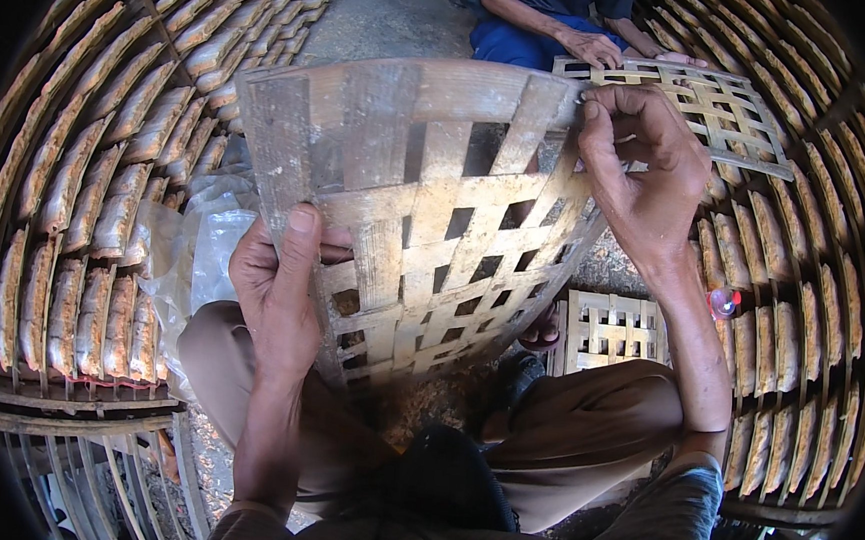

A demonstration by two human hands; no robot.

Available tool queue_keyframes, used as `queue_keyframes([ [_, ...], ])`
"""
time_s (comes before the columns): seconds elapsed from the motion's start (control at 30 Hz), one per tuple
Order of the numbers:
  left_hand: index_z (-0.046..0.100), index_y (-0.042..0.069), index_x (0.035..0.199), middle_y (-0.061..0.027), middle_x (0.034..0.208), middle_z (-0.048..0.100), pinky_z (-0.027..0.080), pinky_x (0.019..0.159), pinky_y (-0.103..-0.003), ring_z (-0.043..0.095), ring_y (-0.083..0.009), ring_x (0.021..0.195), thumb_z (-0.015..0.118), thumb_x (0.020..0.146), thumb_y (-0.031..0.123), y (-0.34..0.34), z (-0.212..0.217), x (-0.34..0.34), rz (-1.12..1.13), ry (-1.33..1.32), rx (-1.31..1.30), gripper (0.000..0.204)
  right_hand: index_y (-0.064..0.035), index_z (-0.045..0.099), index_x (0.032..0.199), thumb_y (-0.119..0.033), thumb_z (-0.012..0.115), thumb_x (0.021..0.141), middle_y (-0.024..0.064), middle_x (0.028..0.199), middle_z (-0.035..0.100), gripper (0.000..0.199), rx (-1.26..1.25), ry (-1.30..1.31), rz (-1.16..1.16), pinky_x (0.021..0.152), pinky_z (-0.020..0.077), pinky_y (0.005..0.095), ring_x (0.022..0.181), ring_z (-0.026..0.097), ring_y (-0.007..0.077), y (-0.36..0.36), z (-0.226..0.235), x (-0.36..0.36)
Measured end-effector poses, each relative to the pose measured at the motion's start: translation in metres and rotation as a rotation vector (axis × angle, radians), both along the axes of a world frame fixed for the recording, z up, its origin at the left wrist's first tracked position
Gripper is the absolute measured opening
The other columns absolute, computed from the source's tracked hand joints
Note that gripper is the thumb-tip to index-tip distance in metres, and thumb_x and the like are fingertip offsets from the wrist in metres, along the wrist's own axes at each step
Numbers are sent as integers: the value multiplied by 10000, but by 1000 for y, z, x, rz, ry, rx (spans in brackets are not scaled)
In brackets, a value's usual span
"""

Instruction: The person pours a granular material from a plastic bag onto the floor, then picks up a woven basket frame and begins assembling it by hand, interlacing strips and adjusting the structure.

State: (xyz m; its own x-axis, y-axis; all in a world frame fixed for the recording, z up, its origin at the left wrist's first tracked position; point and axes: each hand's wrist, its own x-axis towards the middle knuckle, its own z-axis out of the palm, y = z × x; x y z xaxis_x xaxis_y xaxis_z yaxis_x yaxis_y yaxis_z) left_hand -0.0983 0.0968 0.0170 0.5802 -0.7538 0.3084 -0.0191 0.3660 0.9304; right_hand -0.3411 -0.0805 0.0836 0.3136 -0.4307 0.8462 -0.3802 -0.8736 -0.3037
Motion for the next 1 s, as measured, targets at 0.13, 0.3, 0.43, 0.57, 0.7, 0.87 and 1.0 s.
queue_keyframes([
  [0.13,735,20,1007,-87,862,764,543,745,-299,692,-135,736,664,1092,391,4,2,3,9,38,25,387,25,794,1110,-39,860,883,96,966,760,245,-111,108,33,590,581,252,735,718,112,8,7,3],
  [0.3,732,-2,1064,-104,890,774,568,773,-318,713,-150,778,664,1100,339,6,-1,6,-57,-21,-24,349,-24,840,1128,-33,866,887,80,992,767,243,-26,58,141,630,591,245,824,718,99,2,3,2],
  [0.43,727,-10,1081,-113,913,776,581,793,-332,721,-160,806,673,1098,298,10,-4,9,-75,-55,-43,314,-28,847,1109,0,840,899,90,992,775,212,7,90,169,687,605,268,842,723,119,1,6,-3],
  [0.57,728,-11,1082,-116,915,776,583,803,-330,724,-161,813,681,1092,294,9,-11,9,-95,-37,-49,309,5,837,1075,36,818,903,109,1015,785,176,62,144,124,726,613,280,831,738,147,11,10,-3],
  [0.7,725,-19,1082,-118,917,777,583,807,-328,725,-160,816,684,1089,293,11,-13,10,-113,-45,-68,314,38,786,1020,20,792,936,93,987,768,86,-57,219,73,644,593,259,758,731,122,10,11,-6],
  [0.87,724,-21,1086,-113,912,774,578,793,-322,725,-158,812,666,1099,285,9,-17,8,-92,-34,-67,312,4,687,908,-32,721,995,87,801,700,100,-102,93,-118,532,521,288,644,670,112,4,9,-7],
  [1.0,725,-18,1091,-110,914,771,573,780,-318,728,-156,818,659,1105,290,6,-17,13,-81,34,-48,315,-29,603,820,-137,658,1077,46,587,555,284,-87,29,-33,472,424,315,489,523,95,2,16,-16],
])
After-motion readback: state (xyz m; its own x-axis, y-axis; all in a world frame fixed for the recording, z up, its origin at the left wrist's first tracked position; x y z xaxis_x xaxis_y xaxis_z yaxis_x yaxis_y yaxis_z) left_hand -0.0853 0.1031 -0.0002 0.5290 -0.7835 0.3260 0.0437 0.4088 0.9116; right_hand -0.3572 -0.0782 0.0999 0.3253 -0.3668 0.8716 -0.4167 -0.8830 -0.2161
